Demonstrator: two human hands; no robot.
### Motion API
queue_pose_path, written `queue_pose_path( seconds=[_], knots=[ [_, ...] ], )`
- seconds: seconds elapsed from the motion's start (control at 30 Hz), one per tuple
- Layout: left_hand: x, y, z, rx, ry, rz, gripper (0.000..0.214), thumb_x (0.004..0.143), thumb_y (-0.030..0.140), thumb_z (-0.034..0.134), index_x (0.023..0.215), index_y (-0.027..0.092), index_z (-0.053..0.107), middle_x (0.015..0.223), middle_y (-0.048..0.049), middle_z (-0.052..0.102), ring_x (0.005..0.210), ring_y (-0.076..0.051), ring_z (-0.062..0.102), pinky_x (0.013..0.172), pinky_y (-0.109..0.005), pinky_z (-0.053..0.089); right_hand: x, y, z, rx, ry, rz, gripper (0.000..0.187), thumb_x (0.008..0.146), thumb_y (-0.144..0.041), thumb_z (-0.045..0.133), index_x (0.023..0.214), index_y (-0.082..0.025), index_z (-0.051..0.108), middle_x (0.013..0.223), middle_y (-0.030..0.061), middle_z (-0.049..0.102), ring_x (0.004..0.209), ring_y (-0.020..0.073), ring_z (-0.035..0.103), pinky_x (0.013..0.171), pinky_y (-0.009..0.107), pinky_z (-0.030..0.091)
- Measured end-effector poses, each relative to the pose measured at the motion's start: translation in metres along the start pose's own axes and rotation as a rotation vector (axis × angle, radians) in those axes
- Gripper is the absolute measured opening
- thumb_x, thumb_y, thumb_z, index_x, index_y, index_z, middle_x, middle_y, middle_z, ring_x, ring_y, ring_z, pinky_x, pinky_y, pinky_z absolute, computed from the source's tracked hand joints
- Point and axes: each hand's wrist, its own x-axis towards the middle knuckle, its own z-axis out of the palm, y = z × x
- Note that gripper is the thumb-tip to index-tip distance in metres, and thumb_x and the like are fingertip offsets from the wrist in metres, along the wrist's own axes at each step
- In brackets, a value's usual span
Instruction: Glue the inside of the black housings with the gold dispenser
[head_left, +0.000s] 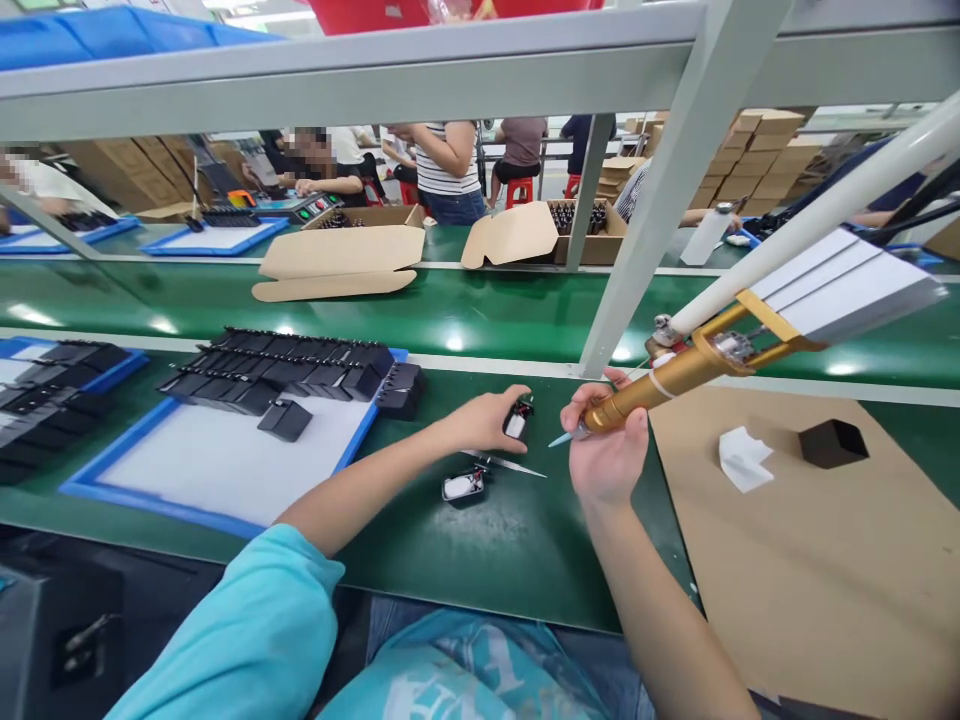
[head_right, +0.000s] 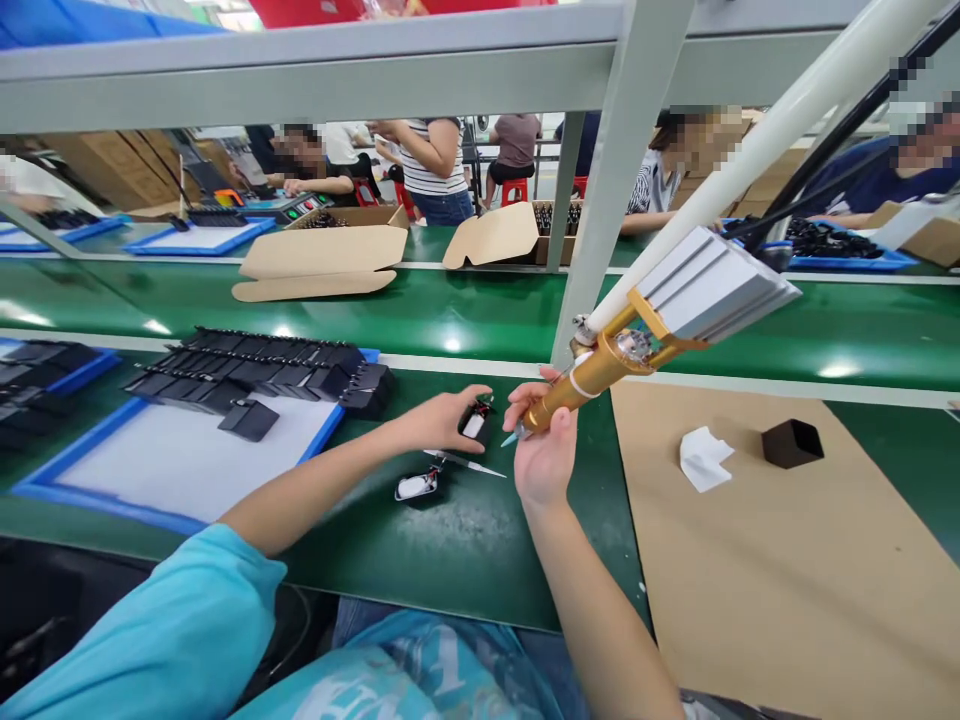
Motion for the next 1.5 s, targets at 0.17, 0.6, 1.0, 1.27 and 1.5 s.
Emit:
queue_pose_path(
  seconds=[0.17,0.6,1.0,1.27,1.5],
  knots=[
    [-0.028,-0.006,0.004,-0.205,0.032,-0.040,0.096,0.071,0.046,0.077,0.150,0.022,0.028,0.134,-0.0173,0.057,0.111,-0.030,0.063,0.088,-0.042,0.052,-0.002,0.000,0.001,-0.023,-0.015,-0.001,0.040,0.084,-0.056,0.048,0.109,-0.025,0.054,0.079,-0.0015,0.060,0.053,0.0106,0.051,0.055,0.028,0.037],
    [-0.079,-0.036,0.048,-0.877,0.045,0.011,0.052,0.091,0.061,0.046,0.106,0.017,0.069,0.107,-0.0131,0.073,0.110,-0.027,0.066,0.102,-0.044,0.046,-0.007,-0.002,0.006,-0.040,-0.038,0.018,0.041,0.083,-0.058,0.048,0.108,-0.026,0.055,0.076,-0.0021,0.059,0.052,0.0112,0.050,0.055,0.029,0.038],
    [-0.111,-0.014,0.044,-0.101,0.401,0.102,0.023,0.090,0.041,0.060,0.101,0.023,0.069,0.092,-0.0060,0.073,0.089,-0.020,0.064,0.084,-0.035,0.052,-0.007,-0.002,0.006,-0.051,-0.051,0.009,0.040,0.084,-0.057,0.048,0.108,-0.026,0.054,0.075,-0.0022,0.059,0.051,0.0111,0.050,0.054,0.030,0.039],
    [-0.116,-0.004,0.075,-0.163,0.636,-0.115,0.018,0.088,0.037,0.064,0.096,0.022,0.066,0.103,-0.0061,0.073,0.097,-0.021,0.069,0.088,-0.035,0.054,-0.008,-0.002,0.007,-0.048,-0.056,0.018,0.040,0.083,-0.057,0.049,0.108,-0.026,0.054,0.075,-0.0025,0.060,0.051,0.0110,0.050,0.054,0.030,0.039],
    [-0.121,-0.001,0.086,-0.056,0.676,-0.198,0.019,0.091,0.038,0.060,0.102,0.024,0.067,0.106,-0.0038,0.074,0.097,-0.021,0.069,0.089,-0.035,0.053,-0.010,-0.003,0.007,-0.015,-0.063,0.016,0.038,0.084,-0.055,0.050,0.107,-0.025,0.056,0.075,-0.0022,0.061,0.052,0.0107,0.051,0.055,0.030,0.040]
  ],
)
